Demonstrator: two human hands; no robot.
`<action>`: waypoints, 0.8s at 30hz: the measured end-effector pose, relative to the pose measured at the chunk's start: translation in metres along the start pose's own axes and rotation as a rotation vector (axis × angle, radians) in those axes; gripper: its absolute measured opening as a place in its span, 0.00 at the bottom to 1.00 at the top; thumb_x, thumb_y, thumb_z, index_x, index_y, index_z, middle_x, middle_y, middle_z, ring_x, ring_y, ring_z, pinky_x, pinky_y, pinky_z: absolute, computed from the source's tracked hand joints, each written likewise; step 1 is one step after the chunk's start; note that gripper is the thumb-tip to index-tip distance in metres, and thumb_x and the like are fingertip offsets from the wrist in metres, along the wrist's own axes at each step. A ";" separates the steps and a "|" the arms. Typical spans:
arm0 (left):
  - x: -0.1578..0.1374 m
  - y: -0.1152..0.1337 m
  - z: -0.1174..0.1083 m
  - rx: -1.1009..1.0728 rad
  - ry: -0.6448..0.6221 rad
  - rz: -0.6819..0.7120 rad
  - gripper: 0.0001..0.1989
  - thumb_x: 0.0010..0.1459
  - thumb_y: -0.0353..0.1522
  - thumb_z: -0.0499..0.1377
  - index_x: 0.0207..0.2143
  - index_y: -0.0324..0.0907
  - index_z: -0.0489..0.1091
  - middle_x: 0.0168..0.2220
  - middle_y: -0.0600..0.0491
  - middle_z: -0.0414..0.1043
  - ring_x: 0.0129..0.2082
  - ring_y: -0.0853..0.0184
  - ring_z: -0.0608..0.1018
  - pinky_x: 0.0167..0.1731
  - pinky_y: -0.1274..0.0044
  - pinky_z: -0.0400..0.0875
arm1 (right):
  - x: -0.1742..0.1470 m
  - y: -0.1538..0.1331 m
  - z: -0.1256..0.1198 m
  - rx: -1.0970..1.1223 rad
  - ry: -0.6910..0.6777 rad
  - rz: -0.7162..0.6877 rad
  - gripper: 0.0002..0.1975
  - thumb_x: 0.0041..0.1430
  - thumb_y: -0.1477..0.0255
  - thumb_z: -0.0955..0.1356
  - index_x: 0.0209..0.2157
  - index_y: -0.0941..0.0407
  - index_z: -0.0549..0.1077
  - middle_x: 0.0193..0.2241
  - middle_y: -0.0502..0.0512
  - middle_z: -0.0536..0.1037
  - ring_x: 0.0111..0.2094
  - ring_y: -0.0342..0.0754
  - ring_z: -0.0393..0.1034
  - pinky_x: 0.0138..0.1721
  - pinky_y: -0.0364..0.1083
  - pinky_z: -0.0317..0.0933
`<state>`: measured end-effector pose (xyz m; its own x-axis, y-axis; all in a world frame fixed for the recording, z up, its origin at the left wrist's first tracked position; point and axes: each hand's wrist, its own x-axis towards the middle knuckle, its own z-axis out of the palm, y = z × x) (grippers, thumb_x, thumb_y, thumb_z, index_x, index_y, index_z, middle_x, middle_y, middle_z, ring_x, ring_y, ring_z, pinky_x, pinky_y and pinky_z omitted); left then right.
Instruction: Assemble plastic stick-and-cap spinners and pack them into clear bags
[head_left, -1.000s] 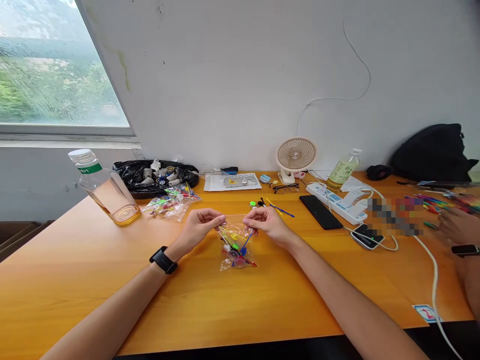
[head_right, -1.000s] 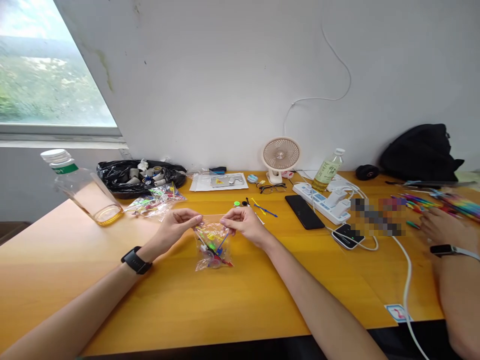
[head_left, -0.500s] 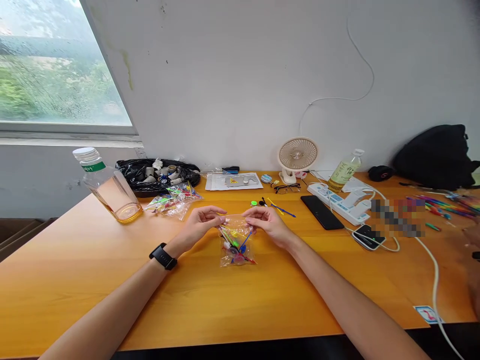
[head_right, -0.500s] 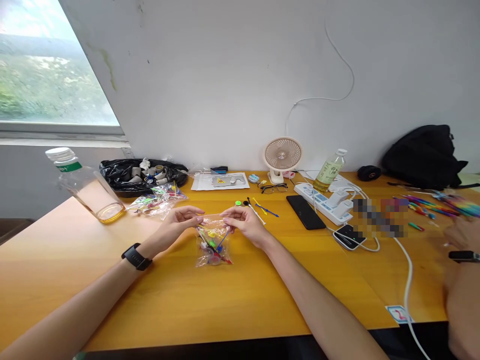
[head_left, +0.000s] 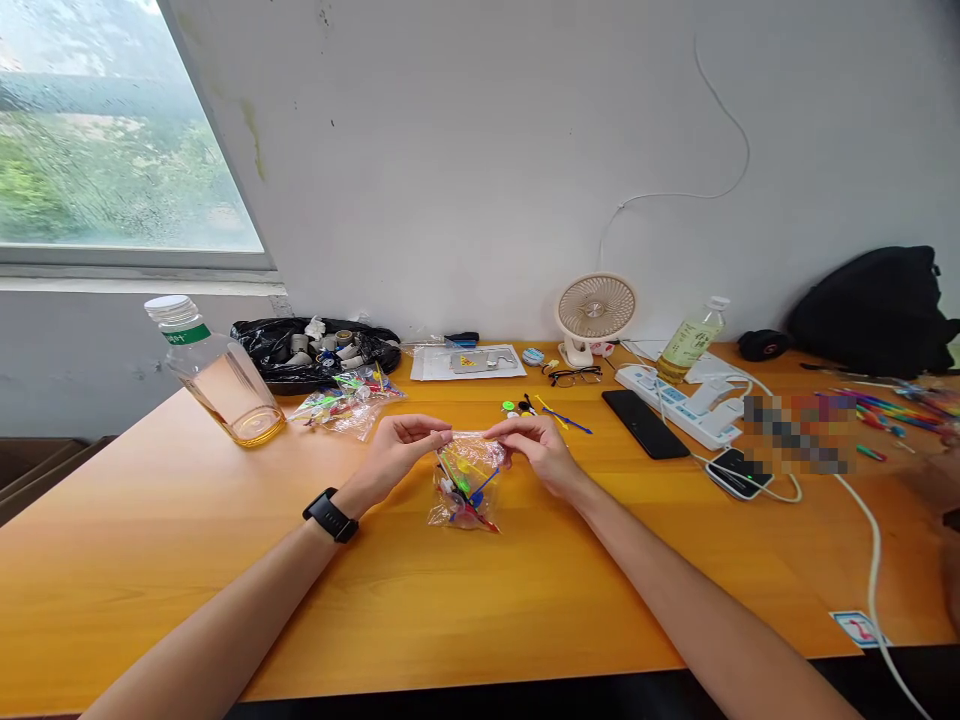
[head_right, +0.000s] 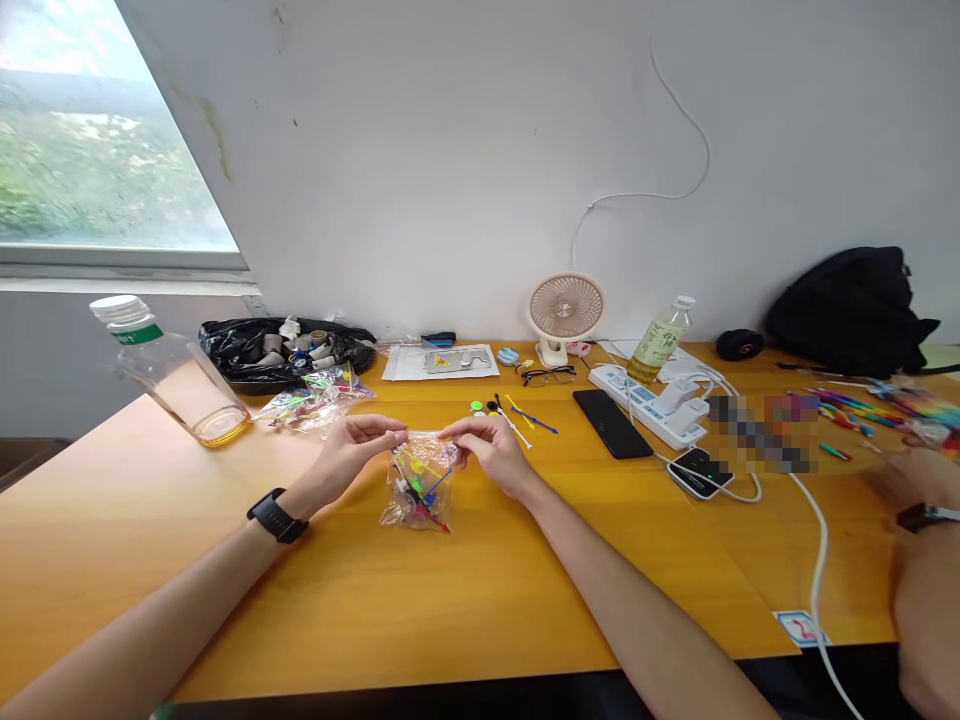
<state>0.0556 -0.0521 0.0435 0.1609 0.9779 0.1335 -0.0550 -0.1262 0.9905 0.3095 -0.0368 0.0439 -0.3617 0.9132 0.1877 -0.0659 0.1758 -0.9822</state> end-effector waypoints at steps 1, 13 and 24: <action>0.000 0.001 0.001 0.000 0.004 0.003 0.16 0.52 0.40 0.75 0.38 0.38 0.83 0.37 0.47 0.85 0.35 0.64 0.83 0.39 0.75 0.77 | 0.000 -0.001 0.000 -0.009 -0.012 -0.014 0.11 0.59 0.64 0.72 0.38 0.55 0.83 0.24 0.51 0.79 0.23 0.44 0.70 0.27 0.44 0.65; -0.001 0.002 -0.002 0.028 -0.095 0.044 0.21 0.56 0.43 0.73 0.44 0.38 0.82 0.39 0.45 0.85 0.38 0.60 0.86 0.42 0.72 0.81 | 0.001 -0.002 0.011 -0.150 -0.005 0.006 0.21 0.55 0.52 0.77 0.31 0.57 0.81 0.24 0.52 0.77 0.23 0.43 0.68 0.23 0.43 0.62; -0.001 0.007 -0.002 0.110 -0.126 0.074 0.18 0.55 0.44 0.73 0.39 0.39 0.82 0.37 0.47 0.84 0.35 0.64 0.83 0.38 0.75 0.78 | 0.003 0.003 0.000 -0.076 -0.029 0.006 0.20 0.56 0.54 0.78 0.36 0.58 0.86 0.21 0.50 0.76 0.21 0.41 0.66 0.22 0.41 0.59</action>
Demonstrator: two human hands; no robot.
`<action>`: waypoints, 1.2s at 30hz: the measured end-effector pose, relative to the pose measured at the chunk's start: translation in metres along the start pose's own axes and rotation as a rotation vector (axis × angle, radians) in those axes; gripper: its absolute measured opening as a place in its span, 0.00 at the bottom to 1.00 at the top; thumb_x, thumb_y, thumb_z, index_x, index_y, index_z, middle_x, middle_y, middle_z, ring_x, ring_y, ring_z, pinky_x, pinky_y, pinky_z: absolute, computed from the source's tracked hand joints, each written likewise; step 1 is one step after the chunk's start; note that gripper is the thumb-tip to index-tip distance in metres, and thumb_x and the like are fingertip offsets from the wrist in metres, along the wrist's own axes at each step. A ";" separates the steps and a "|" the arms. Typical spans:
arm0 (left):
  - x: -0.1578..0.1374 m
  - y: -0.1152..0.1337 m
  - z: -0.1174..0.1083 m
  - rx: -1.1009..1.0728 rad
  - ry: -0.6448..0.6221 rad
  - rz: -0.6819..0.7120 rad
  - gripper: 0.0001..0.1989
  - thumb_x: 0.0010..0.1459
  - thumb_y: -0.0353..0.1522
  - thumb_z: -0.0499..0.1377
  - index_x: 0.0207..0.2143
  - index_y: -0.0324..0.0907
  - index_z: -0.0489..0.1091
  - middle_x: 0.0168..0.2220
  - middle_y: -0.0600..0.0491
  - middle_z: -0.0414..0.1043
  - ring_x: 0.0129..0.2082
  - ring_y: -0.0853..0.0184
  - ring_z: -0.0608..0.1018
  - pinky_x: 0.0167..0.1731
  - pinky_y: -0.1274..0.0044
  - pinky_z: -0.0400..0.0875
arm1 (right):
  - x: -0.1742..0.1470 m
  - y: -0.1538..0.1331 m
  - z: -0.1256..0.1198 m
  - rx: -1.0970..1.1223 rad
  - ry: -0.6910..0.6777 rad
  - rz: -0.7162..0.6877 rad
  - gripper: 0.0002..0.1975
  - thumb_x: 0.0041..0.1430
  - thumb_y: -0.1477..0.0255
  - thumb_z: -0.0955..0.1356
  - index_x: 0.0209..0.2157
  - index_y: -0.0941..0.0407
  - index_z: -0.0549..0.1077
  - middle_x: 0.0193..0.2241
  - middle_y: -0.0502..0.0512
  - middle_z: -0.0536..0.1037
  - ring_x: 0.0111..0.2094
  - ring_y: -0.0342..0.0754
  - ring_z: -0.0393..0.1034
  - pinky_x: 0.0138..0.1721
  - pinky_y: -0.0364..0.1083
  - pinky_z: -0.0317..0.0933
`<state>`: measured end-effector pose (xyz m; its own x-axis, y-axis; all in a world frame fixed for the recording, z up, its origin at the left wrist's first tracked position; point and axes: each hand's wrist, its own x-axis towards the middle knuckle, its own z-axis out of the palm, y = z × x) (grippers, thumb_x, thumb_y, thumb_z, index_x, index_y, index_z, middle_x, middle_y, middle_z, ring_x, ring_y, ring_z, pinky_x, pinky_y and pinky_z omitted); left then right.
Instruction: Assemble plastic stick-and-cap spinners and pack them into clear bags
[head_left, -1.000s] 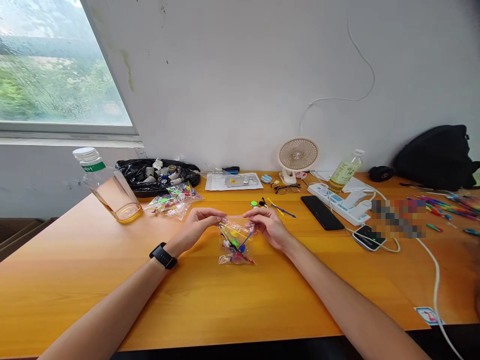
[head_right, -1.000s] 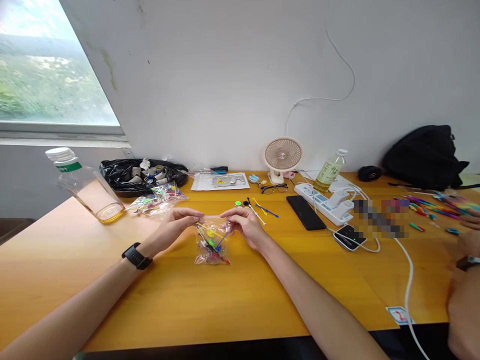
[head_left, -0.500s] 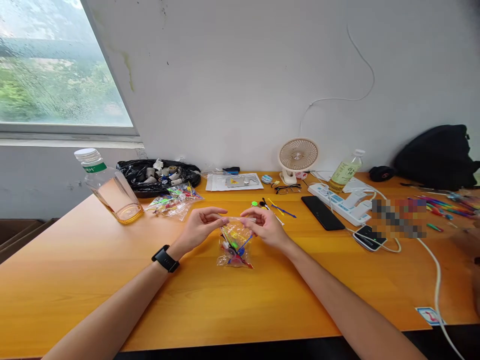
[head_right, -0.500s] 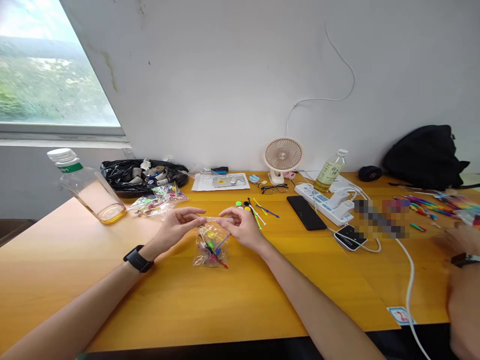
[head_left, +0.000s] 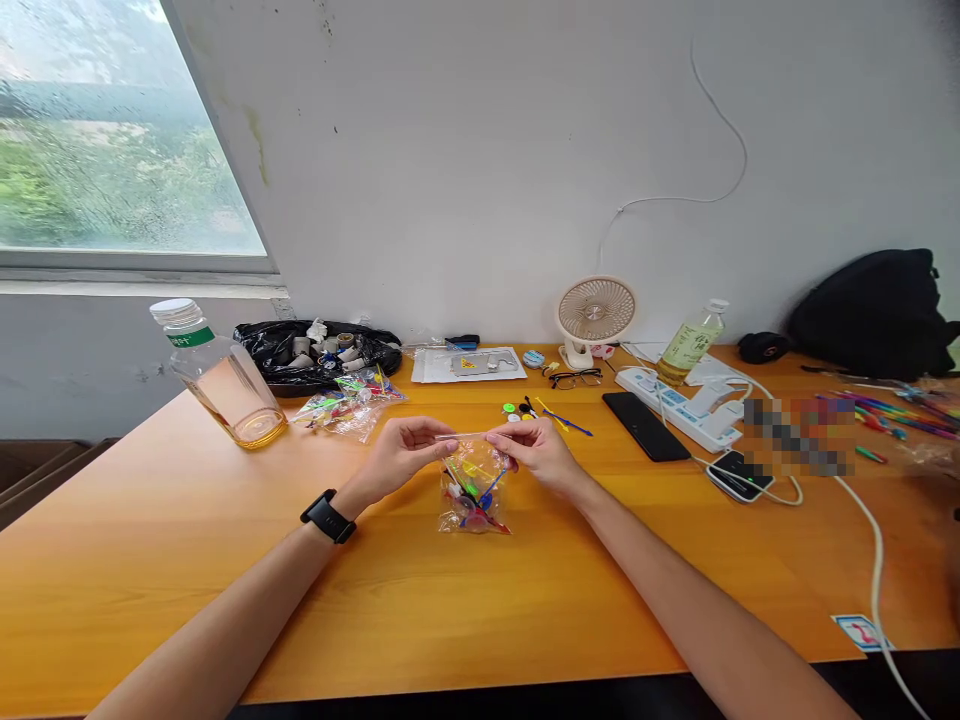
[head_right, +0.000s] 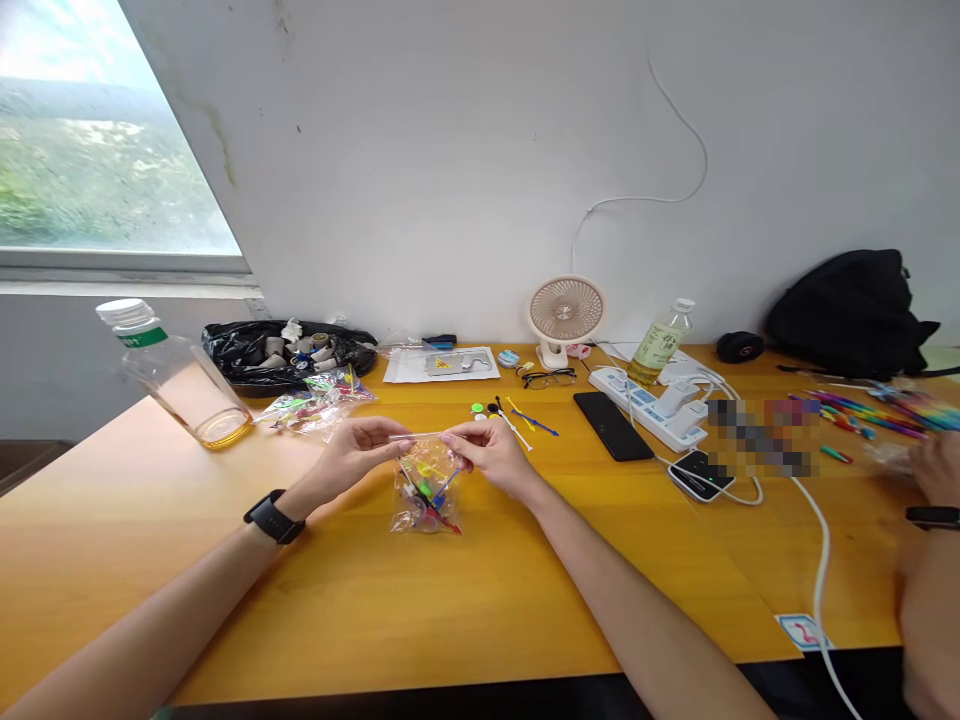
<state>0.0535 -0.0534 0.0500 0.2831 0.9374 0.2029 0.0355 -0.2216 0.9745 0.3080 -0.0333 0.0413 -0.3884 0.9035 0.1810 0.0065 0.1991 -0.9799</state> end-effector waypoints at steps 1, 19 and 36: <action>0.000 0.001 0.000 0.009 0.006 -0.002 0.18 0.55 0.44 0.73 0.37 0.39 0.82 0.36 0.47 0.84 0.34 0.65 0.82 0.36 0.76 0.77 | 0.000 -0.001 -0.001 -0.007 -0.008 0.008 0.20 0.55 0.53 0.78 0.35 0.57 0.86 0.21 0.50 0.76 0.21 0.41 0.66 0.22 0.41 0.59; -0.002 0.008 -0.003 0.003 0.047 -0.048 0.14 0.56 0.40 0.72 0.39 0.40 0.84 0.40 0.46 0.85 0.39 0.62 0.83 0.42 0.73 0.79 | 0.002 -0.008 -0.007 0.088 -0.060 0.043 0.19 0.52 0.59 0.80 0.40 0.58 0.87 0.23 0.51 0.78 0.22 0.41 0.69 0.23 0.41 0.63; -0.003 -0.005 0.009 -0.114 0.165 -0.045 0.15 0.48 0.39 0.77 0.33 0.39 0.82 0.35 0.46 0.85 0.36 0.62 0.85 0.39 0.73 0.80 | -0.005 -0.012 -0.002 -0.113 -0.042 -0.088 0.17 0.57 0.62 0.77 0.45 0.56 0.84 0.33 0.53 0.79 0.31 0.45 0.73 0.33 0.43 0.68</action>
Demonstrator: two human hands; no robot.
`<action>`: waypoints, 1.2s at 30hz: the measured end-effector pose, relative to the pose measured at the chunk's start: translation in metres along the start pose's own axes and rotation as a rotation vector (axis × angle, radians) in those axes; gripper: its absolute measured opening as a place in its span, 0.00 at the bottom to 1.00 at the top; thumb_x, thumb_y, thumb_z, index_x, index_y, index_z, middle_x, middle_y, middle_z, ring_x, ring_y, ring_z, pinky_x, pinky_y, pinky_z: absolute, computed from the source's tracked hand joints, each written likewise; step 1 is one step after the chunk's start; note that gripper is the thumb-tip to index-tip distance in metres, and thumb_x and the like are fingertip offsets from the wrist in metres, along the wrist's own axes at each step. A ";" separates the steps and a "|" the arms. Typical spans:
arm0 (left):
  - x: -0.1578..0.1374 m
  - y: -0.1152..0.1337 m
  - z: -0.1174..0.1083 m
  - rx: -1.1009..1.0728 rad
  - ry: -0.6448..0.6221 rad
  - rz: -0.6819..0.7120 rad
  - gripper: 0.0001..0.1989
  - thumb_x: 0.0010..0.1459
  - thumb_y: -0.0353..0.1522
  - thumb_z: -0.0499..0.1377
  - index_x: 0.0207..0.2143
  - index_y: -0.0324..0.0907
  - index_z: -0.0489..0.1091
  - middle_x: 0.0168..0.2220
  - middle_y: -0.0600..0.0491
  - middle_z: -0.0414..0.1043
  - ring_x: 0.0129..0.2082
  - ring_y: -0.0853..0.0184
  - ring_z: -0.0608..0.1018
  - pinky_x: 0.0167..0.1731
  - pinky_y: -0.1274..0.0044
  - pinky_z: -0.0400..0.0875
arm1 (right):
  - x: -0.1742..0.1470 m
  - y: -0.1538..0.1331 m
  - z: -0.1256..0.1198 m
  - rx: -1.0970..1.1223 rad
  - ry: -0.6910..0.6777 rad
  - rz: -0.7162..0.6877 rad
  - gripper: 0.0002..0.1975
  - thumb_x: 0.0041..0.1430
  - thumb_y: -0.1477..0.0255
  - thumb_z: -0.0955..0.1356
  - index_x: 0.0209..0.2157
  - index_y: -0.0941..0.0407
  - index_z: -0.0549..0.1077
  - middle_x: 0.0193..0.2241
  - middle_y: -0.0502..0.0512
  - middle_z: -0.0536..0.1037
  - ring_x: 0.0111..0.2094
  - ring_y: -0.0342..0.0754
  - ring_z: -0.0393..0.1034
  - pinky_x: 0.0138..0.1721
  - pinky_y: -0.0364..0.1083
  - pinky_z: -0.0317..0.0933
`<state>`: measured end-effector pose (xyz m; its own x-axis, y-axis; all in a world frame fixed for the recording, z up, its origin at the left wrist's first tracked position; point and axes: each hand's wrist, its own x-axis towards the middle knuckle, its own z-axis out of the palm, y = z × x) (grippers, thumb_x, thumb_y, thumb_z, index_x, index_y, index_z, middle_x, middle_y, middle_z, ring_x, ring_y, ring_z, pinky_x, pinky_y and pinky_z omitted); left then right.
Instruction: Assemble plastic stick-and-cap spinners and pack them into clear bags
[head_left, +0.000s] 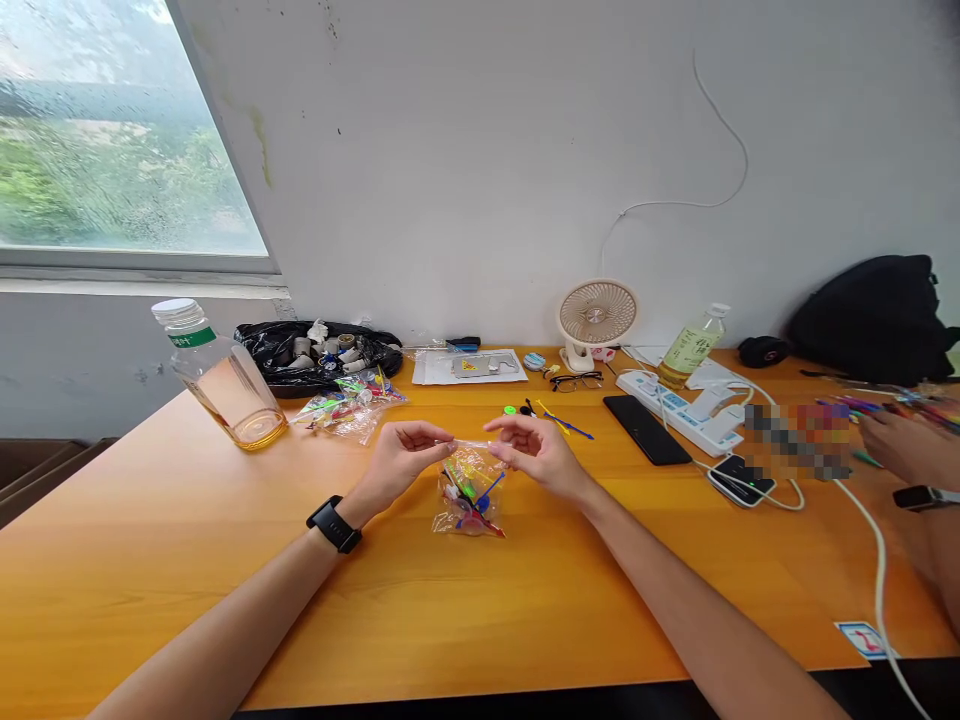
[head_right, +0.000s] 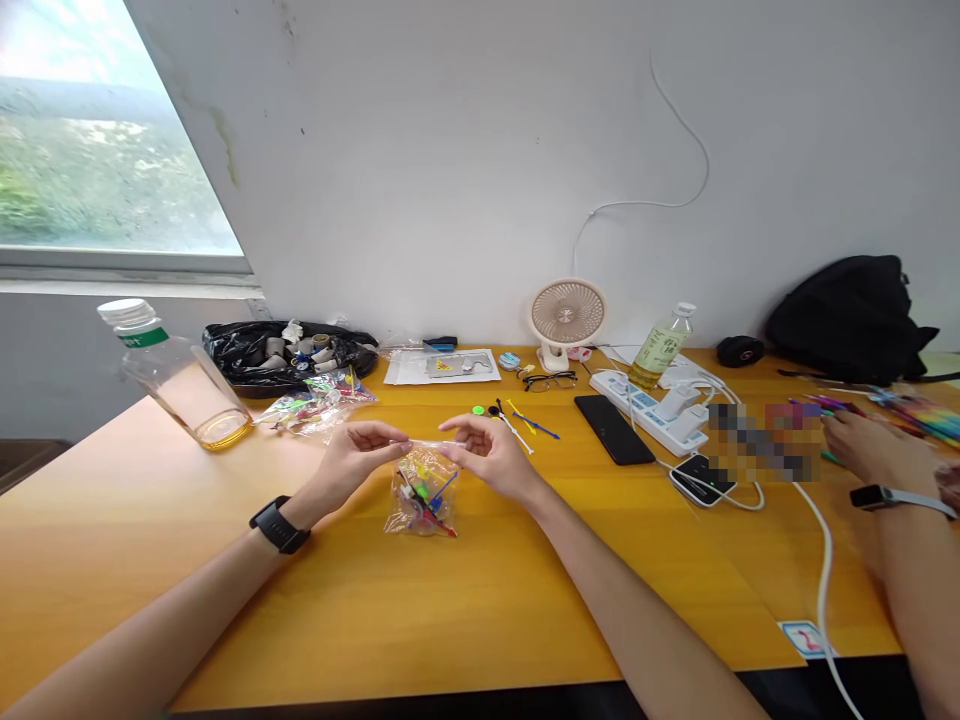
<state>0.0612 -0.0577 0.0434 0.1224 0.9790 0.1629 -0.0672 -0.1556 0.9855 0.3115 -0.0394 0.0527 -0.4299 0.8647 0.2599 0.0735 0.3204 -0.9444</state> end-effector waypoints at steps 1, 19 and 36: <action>-0.001 -0.001 0.001 -0.010 0.001 0.010 0.15 0.48 0.39 0.77 0.33 0.39 0.82 0.35 0.46 0.85 0.36 0.62 0.84 0.39 0.74 0.80 | 0.000 0.001 0.002 -0.011 0.006 0.023 0.19 0.57 0.61 0.78 0.46 0.56 0.83 0.33 0.53 0.80 0.31 0.45 0.72 0.33 0.43 0.68; -0.006 0.003 0.007 0.108 -0.200 0.033 0.15 0.56 0.42 0.73 0.39 0.40 0.86 0.39 0.45 0.86 0.34 0.62 0.84 0.34 0.76 0.77 | -0.004 0.000 0.013 -0.066 -0.051 0.096 0.21 0.59 0.54 0.76 0.31 0.60 0.81 0.20 0.50 0.75 0.19 0.40 0.66 0.21 0.40 0.59; 0.002 0.019 -0.010 0.205 -0.207 0.028 0.14 0.55 0.43 0.74 0.34 0.40 0.84 0.33 0.47 0.84 0.30 0.64 0.82 0.32 0.76 0.76 | 0.002 -0.007 -0.009 0.086 -0.111 0.145 0.22 0.54 0.53 0.79 0.30 0.60 0.78 0.22 0.53 0.80 0.19 0.42 0.72 0.20 0.39 0.67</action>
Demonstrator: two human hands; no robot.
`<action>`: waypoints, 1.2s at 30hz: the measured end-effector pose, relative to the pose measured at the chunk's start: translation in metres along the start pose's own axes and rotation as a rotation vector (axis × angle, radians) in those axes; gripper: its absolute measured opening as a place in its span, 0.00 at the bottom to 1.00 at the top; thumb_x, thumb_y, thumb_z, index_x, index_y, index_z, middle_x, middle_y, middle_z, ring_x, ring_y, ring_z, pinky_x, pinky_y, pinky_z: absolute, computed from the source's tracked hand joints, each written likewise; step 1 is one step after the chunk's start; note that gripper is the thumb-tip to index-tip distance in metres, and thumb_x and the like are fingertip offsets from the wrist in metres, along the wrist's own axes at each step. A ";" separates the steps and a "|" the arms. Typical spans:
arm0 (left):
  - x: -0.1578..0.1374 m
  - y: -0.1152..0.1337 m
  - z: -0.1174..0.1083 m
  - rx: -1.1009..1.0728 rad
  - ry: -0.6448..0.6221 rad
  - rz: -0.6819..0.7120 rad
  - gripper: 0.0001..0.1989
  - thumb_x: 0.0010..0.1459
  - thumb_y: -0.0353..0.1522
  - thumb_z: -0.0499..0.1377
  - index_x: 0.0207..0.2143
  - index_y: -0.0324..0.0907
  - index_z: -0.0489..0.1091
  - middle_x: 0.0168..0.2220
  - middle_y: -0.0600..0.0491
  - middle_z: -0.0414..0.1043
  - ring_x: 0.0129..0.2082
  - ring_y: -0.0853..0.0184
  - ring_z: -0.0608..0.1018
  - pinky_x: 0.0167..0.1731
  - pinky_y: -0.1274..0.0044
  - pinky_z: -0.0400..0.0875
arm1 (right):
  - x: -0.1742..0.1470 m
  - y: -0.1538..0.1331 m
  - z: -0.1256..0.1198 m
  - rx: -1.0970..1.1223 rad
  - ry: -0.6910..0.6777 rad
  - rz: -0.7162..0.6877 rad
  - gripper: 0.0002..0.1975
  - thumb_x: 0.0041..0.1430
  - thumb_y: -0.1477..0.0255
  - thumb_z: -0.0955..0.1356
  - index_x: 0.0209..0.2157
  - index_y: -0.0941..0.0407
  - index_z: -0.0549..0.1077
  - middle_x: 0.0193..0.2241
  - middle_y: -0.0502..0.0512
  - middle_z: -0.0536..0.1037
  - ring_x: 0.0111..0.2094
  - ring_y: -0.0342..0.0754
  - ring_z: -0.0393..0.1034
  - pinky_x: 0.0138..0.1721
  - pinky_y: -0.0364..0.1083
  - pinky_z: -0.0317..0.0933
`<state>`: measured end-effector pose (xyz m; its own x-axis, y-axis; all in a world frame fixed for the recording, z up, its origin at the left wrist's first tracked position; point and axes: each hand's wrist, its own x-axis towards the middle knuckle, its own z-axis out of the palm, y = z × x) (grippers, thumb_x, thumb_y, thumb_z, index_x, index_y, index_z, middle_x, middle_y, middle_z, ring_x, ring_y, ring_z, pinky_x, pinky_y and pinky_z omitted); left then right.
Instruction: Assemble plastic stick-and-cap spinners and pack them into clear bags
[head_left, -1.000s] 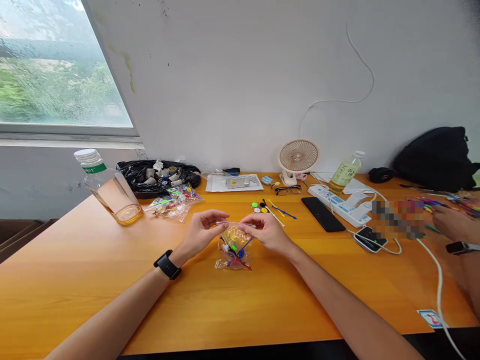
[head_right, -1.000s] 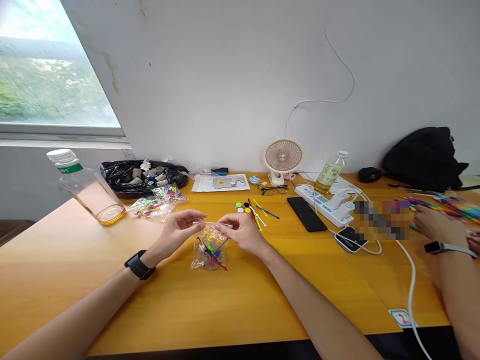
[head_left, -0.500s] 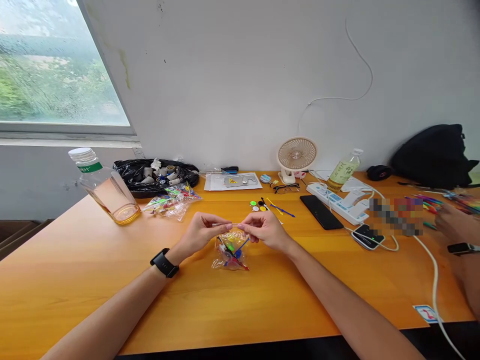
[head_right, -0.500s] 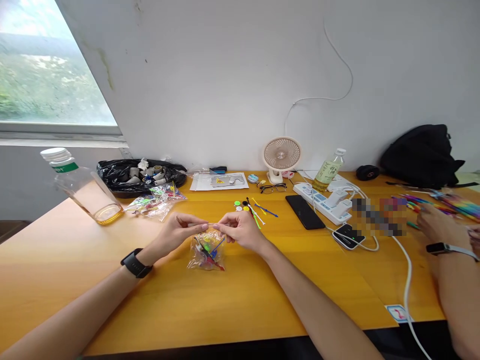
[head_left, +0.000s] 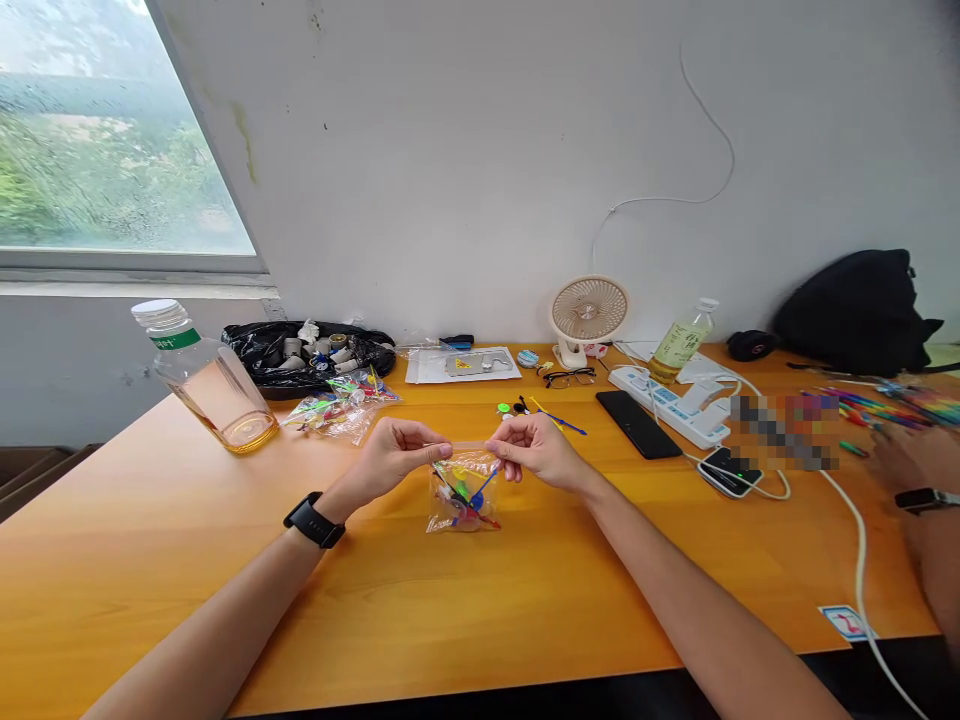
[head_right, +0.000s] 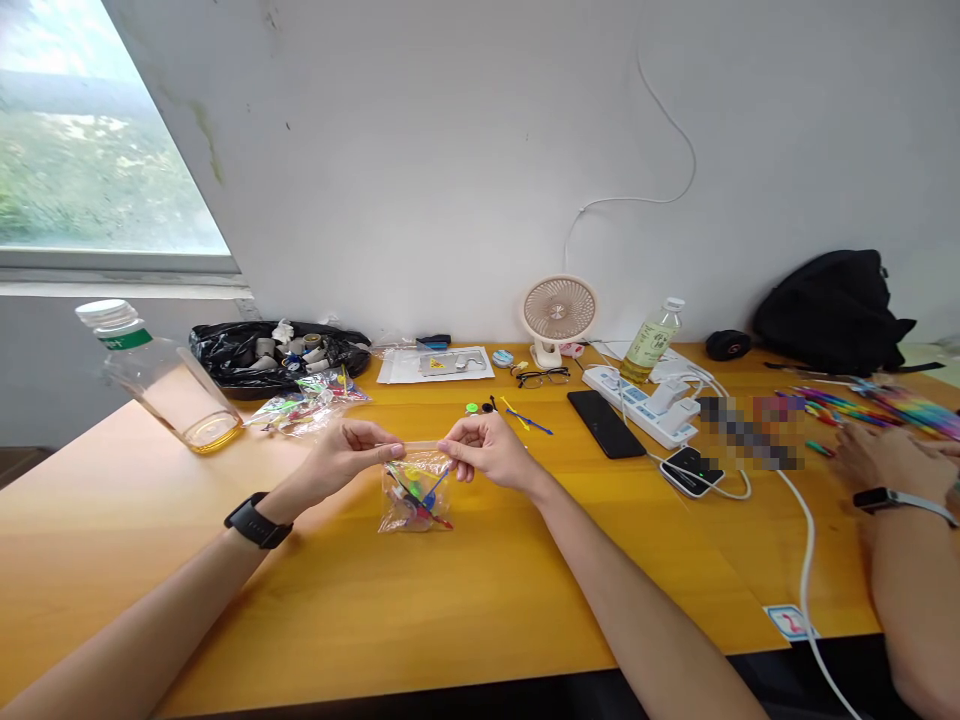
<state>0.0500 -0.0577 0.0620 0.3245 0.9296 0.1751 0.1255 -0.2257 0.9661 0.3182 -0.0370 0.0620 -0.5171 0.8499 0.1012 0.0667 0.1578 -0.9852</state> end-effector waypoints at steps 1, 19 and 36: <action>0.000 -0.001 0.001 -0.002 -0.017 -0.005 0.15 0.55 0.43 0.73 0.34 0.40 0.83 0.33 0.47 0.84 0.30 0.64 0.82 0.32 0.76 0.76 | 0.000 0.001 0.000 0.000 -0.024 0.002 0.22 0.55 0.53 0.79 0.31 0.60 0.79 0.23 0.53 0.81 0.20 0.42 0.73 0.21 0.39 0.68; 0.003 0.005 -0.066 0.711 1.058 0.452 0.05 0.64 0.35 0.62 0.39 0.42 0.75 0.43 0.46 0.78 0.44 0.58 0.78 0.44 0.67 0.72 | 0.006 0.006 -0.005 0.014 0.247 -0.031 0.30 0.60 0.43 0.71 0.31 0.59 0.80 0.21 0.54 0.78 0.19 0.41 0.68 0.21 0.41 0.60; 0.007 -0.047 -0.084 1.353 0.281 0.176 0.19 0.70 0.41 0.54 0.59 0.50 0.74 0.65 0.47 0.71 0.67 0.44 0.64 0.61 0.55 0.60 | 0.009 0.022 -0.051 -0.575 0.582 -0.150 0.18 0.69 0.56 0.67 0.36 0.56 0.78 0.30 0.55 0.80 0.30 0.50 0.73 0.31 0.47 0.66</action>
<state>-0.0323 -0.0164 0.0333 0.2542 0.8500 0.4613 0.9542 -0.2982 0.0235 0.3585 -0.0009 0.0485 -0.0416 0.8987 0.4367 0.5392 0.3881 -0.7474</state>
